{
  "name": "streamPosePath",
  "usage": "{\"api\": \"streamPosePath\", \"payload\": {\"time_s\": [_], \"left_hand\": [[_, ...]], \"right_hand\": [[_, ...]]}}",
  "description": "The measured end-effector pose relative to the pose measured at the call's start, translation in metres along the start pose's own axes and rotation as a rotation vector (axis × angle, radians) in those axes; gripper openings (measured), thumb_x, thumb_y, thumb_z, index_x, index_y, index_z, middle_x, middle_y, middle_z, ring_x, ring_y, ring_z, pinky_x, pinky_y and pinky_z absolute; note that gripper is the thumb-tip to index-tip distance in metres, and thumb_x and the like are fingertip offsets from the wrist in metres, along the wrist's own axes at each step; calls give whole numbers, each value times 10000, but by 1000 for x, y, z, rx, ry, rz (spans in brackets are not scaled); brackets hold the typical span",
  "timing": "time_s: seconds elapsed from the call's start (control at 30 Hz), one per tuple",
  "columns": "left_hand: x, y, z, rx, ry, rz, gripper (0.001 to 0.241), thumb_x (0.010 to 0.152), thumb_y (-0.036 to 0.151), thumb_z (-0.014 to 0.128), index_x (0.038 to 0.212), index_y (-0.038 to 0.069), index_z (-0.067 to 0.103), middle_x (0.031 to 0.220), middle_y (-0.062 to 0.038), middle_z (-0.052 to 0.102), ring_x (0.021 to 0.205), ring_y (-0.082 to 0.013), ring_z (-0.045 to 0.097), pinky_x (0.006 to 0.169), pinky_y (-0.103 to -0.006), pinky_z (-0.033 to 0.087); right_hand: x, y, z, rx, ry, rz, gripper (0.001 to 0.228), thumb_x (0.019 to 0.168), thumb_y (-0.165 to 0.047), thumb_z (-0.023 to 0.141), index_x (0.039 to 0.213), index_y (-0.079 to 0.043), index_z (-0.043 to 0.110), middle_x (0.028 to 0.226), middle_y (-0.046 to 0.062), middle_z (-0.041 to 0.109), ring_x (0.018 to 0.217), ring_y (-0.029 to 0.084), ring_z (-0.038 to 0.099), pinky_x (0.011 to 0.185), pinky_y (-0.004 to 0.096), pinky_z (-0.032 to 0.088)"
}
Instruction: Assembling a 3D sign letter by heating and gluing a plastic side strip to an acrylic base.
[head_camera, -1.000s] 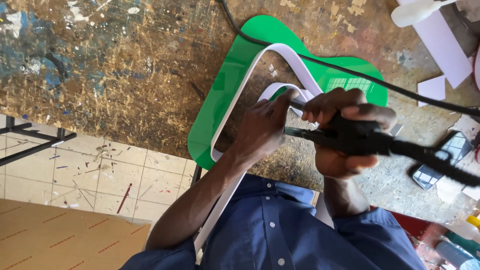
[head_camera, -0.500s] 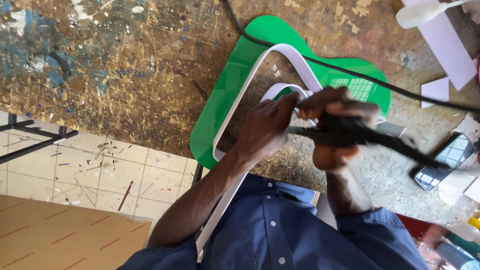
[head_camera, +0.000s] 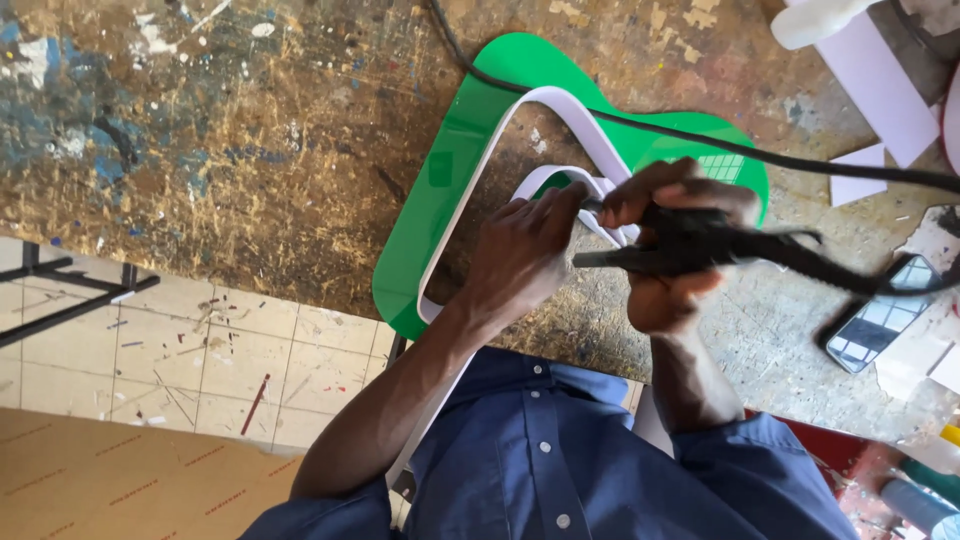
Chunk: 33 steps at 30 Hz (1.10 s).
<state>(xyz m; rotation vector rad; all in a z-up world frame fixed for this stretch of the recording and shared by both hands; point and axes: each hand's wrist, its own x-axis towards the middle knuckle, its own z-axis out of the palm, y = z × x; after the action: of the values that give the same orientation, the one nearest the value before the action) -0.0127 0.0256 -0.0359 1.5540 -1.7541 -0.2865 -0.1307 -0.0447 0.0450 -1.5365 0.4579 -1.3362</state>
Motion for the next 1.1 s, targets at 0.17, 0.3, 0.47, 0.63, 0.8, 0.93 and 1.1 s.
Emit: {"api": "streamPosePath", "payload": {"time_s": [0.17, 0.3, 0.47, 0.63, 0.8, 0.93, 1.1], "left_hand": [[0, -1, 2, -49, -2, -18, 487, 977, -180, 650, 1430, -20, 574, 1190, -203, 844, 813, -351, 787, 702, -440, 589], [-3, 1, 0, -40, -2, -45, 556, 915, -195, 629, 1417, 41, 595, 1101, -115, 818, 681, -288, 671, 638, -404, 509], [-2, 0, -1, -36, -42, -67, 614, 824, -123, 740, 1396, 63, 615, 1242, -98, 837, 778, -366, 757, 722, -452, 580], [-5, -2, 1, -54, -41, -79, 713, 792, -131, 767, 1458, 47, 584, 1192, -118, 840, 767, -360, 748, 718, -450, 594], [-2, 0, -3, -88, -24, -93, 654, 913, -151, 686, 1510, 60, 519, 948, -106, 800, 686, -332, 691, 674, -440, 551], [-10, -2, 4, -67, -42, -83, 820, 836, -132, 766, 1591, 5, 475, 1110, -138, 845, 739, -379, 721, 703, -466, 576], [2, 6, -12, -123, 42, -87, 713, 885, -185, 645, 1563, -3, 520, 1088, -292, 853, 858, -337, 875, 777, -390, 651]], "right_hand": [[-15, 21, -20, 0, 171, -158, 630, 1130, -747, 495, 1311, -148, 566, 887, 52, 589, 772, 249, 624, 681, 367, 586], [3, -1, 2, -15, 120, -69, 607, 1152, -736, 538, 1237, -139, 462, 897, 105, 496, 717, 250, 574, 625, 373, 538], [9, -1, 6, 163, 29, 72, 609, 1161, -685, 652, 1297, -112, 499, 1005, 154, 531, 835, 262, 574, 794, 392, 562], [18, 0, 2, 162, -22, 81, 623, 1154, -687, 659, 1288, -100, 500, 1000, 142, 522, 799, 248, 584, 712, 376, 579], [25, -4, 5, 115, -50, 59, 601, 1189, -695, 599, 1284, -113, 484, 971, 135, 533, 761, 238, 592, 684, 361, 588], [20, -6, 8, 112, -45, 70, 627, 1178, -699, 613, 1270, -90, 497, 964, 147, 520, 773, 247, 576, 688, 362, 546], [5, 23, -15, 35, -56, 1, 821, 1096, -796, 494, 1238, 12, 490, 869, 186, 599, 780, 339, 777, 784, 374, 675]]}}
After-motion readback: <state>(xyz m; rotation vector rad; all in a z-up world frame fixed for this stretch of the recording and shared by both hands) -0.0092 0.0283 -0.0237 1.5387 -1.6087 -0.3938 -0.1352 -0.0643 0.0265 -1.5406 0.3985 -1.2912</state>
